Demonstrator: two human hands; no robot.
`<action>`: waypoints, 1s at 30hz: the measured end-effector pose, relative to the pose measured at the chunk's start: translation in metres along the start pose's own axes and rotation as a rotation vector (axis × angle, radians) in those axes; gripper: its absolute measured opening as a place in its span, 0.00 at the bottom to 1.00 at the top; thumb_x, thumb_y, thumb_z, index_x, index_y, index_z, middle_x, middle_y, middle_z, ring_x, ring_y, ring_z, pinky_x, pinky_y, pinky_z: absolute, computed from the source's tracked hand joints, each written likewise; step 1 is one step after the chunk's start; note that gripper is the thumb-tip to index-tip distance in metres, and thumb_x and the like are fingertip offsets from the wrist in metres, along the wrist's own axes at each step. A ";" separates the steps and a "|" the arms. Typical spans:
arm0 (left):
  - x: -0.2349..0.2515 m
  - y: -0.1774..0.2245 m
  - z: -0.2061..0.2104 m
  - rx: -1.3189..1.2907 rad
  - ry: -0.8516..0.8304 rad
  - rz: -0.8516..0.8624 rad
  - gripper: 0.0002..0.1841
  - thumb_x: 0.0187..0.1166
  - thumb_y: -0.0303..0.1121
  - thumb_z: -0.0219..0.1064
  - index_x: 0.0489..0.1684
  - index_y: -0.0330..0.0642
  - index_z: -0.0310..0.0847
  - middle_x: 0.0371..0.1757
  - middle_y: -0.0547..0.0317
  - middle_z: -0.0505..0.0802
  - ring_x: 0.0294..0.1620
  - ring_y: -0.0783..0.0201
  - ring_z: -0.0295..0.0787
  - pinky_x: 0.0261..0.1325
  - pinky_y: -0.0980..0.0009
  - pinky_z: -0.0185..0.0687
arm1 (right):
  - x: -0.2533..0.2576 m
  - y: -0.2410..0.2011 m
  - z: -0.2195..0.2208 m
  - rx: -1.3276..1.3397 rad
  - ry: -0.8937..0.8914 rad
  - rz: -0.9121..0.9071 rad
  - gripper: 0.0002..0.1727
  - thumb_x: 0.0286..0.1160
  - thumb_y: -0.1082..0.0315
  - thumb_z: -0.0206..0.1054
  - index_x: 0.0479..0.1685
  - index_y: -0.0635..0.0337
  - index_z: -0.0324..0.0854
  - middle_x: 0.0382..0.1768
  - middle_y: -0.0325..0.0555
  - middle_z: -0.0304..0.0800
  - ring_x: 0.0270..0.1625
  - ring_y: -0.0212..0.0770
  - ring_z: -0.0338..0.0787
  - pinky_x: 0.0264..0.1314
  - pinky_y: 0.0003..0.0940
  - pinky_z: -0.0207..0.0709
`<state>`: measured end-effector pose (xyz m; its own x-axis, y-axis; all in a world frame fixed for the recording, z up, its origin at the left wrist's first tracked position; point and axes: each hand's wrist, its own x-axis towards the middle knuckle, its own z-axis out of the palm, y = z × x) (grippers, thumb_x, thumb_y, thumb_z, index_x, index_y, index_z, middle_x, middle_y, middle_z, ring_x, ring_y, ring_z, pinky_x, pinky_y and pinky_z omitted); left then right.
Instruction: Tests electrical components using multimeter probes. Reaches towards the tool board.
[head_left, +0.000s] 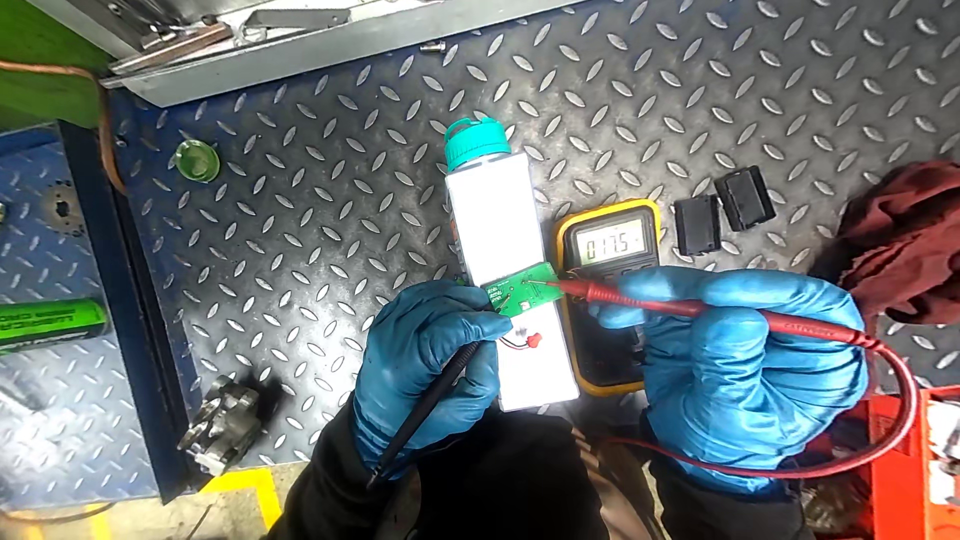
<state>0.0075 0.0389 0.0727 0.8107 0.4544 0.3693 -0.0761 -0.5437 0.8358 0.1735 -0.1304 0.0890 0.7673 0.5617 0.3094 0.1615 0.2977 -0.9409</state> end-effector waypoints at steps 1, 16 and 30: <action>0.000 0.000 0.000 0.001 0.002 0.000 0.08 0.71 0.26 0.69 0.40 0.38 0.93 0.43 0.52 0.97 0.58 0.55 0.93 0.69 0.54 0.87 | 0.000 0.000 0.000 0.003 -0.002 0.004 0.09 0.88 0.69 0.60 0.57 0.52 0.83 0.49 0.45 0.97 0.49 0.47 0.98 0.50 0.39 0.95; 0.000 0.000 0.000 0.006 -0.001 -0.006 0.07 0.71 0.26 0.69 0.40 0.38 0.93 0.43 0.53 0.97 0.58 0.55 0.93 0.69 0.54 0.87 | -0.001 -0.001 -0.001 0.008 0.008 0.020 0.09 0.88 0.70 0.60 0.57 0.53 0.83 0.49 0.45 0.97 0.48 0.47 0.98 0.50 0.40 0.95; 0.001 0.001 0.000 0.006 0.002 -0.001 0.07 0.71 0.26 0.69 0.39 0.38 0.93 0.42 0.53 0.97 0.57 0.55 0.94 0.69 0.55 0.87 | -0.003 0.000 -0.004 -0.008 0.011 0.018 0.08 0.88 0.69 0.60 0.57 0.53 0.83 0.48 0.45 0.97 0.47 0.47 0.98 0.48 0.40 0.95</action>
<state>0.0084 0.0388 0.0737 0.8093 0.4568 0.3691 -0.0714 -0.5473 0.8339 0.1739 -0.1350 0.0873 0.7766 0.5588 0.2908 0.1522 0.2815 -0.9474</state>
